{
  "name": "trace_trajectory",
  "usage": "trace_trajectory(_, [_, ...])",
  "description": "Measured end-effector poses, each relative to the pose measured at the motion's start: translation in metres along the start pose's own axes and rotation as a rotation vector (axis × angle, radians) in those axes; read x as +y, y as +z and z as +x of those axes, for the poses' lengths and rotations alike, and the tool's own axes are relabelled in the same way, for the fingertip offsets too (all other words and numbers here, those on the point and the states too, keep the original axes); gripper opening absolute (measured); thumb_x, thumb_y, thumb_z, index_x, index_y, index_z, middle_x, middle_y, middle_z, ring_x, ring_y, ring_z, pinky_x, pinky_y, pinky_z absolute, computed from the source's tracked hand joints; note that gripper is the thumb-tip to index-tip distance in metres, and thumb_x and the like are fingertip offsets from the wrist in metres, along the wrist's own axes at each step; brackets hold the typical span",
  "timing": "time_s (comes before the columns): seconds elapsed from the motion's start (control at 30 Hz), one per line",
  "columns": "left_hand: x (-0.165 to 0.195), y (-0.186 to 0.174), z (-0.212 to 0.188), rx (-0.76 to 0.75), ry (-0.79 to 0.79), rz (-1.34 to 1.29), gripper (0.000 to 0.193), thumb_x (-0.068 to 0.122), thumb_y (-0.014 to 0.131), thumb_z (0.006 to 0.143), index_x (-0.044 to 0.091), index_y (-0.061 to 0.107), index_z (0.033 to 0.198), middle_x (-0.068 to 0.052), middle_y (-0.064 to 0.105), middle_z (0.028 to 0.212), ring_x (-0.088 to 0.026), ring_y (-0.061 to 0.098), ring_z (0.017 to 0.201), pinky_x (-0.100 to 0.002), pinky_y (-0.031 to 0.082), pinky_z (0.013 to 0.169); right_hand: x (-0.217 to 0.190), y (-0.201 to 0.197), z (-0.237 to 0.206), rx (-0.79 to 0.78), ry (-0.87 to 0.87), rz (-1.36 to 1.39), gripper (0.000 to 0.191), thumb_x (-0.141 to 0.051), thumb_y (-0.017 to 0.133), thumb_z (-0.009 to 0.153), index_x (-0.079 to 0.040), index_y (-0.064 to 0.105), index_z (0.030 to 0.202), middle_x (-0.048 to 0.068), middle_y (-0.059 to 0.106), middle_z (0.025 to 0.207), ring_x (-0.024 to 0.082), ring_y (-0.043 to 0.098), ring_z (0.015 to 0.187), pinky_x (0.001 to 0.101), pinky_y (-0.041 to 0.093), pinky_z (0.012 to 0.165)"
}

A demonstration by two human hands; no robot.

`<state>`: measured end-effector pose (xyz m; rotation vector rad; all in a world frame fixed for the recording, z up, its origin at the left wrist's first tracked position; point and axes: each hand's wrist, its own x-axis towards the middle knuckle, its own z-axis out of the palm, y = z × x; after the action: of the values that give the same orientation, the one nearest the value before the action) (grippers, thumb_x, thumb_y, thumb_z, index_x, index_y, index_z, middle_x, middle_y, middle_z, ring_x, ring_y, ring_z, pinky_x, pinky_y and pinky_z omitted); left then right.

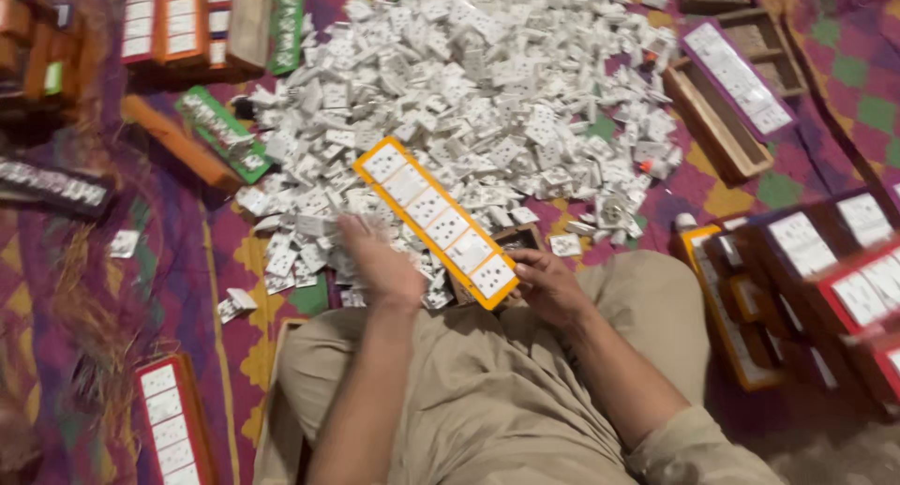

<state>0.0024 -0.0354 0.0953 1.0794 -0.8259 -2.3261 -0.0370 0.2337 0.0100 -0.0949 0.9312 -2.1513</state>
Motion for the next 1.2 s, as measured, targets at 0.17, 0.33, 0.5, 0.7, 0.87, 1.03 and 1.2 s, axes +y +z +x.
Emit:
trace_trajectory(0.17, [-0.073,-0.009,0.021,-0.662,-0.505,-0.366,0.085,0.077,0.045,0.095,0.011,0.049,0.147,-0.015,0.06,0.133,-0.035,0.062,0.115,-0.056,0.05,0.101,0.012,-0.001,0.002,0.098,0.05,-0.122,0.045,-0.015,0.071,0.091,0.005,0.063,0.13,0.01,0.073,0.107,0.016,0.066,0.088,0.0324,0.051,0.071])
trace_trajectory(0.33, [-0.075,-0.012,0.024,-0.674,-0.512,-0.44,0.088,0.081,0.048,0.093,0.003,0.055,0.134,-0.021,0.063,0.117,-0.038,0.066,0.104,-0.053,0.055,0.094,0.015,-0.003,0.011,0.148,0.041,-0.097,0.044,-0.021,0.068,0.093,0.005,0.063,0.128,0.014,0.074,0.109,0.022,0.068,0.094,0.0377,0.055,0.078])
trace_trajectory(0.5, [-0.068,-0.01,0.037,-0.387,-0.393,-0.607,0.088,0.079,0.046,0.091,-0.001,0.059,0.126,-0.017,0.065,0.108,-0.036,0.064,0.096,-0.053,0.056,0.089,0.017,0.011,0.021,0.236,-0.052,-1.23,0.039,-0.017,0.062,0.089,-0.004,0.067,0.125,0.011,0.077,0.111,0.026,0.07,0.102,0.0387,0.055,0.085])
trace_trajectory(0.7, [-0.076,-0.005,0.032,-0.222,-0.386,-0.634,0.075,0.075,0.047,0.092,0.006,0.057,0.12,-0.013,0.064,0.108,-0.034,0.062,0.096,-0.054,0.054,0.091,0.032,0.049,0.021,-0.108,0.176,-2.527,0.027,-0.021,0.061,0.091,-0.016,0.069,0.116,0.007,0.07,0.116,0.029,0.059,0.127,0.0453,0.047,0.098])
trace_trajectory(0.87, [-0.083,0.001,0.027,-0.473,-0.469,-0.619,0.09,0.084,0.046,0.093,-0.001,0.062,0.119,-0.018,0.064,0.102,-0.034,0.066,0.093,-0.051,0.055,0.087,0.042,0.078,0.025,0.09,-0.619,-1.854,0.043,-0.006,0.058,0.082,0.001,0.063,0.124,0.021,0.066,0.128,0.039,0.058,0.123,0.0476,0.044,0.104])
trace_trajectory(1.03, [-0.084,0.005,0.024,-0.589,-0.427,-0.614,0.088,0.083,0.048,0.1,-0.001,0.059,0.124,-0.016,0.065,0.109,-0.034,0.065,0.098,-0.052,0.055,0.091,0.045,0.094,0.029,0.217,-0.184,-1.427,0.057,-0.004,0.07,0.07,0.002,0.061,0.125,0.021,0.065,0.129,0.04,0.059,0.122,0.0473,0.045,0.099])
trace_trajectory(1.2, [-0.089,-0.001,0.036,-0.714,-0.47,-0.488,0.097,0.087,0.04,0.096,-0.003,0.062,0.126,-0.021,0.068,0.101,-0.036,0.068,0.091,-0.051,0.057,0.085,0.033,0.092,0.028,0.007,-0.646,-1.702,0.071,-0.018,0.077,0.064,0.001,0.06,0.13,0.023,0.061,0.134,0.043,0.057,0.122,0.0486,0.046,0.098])
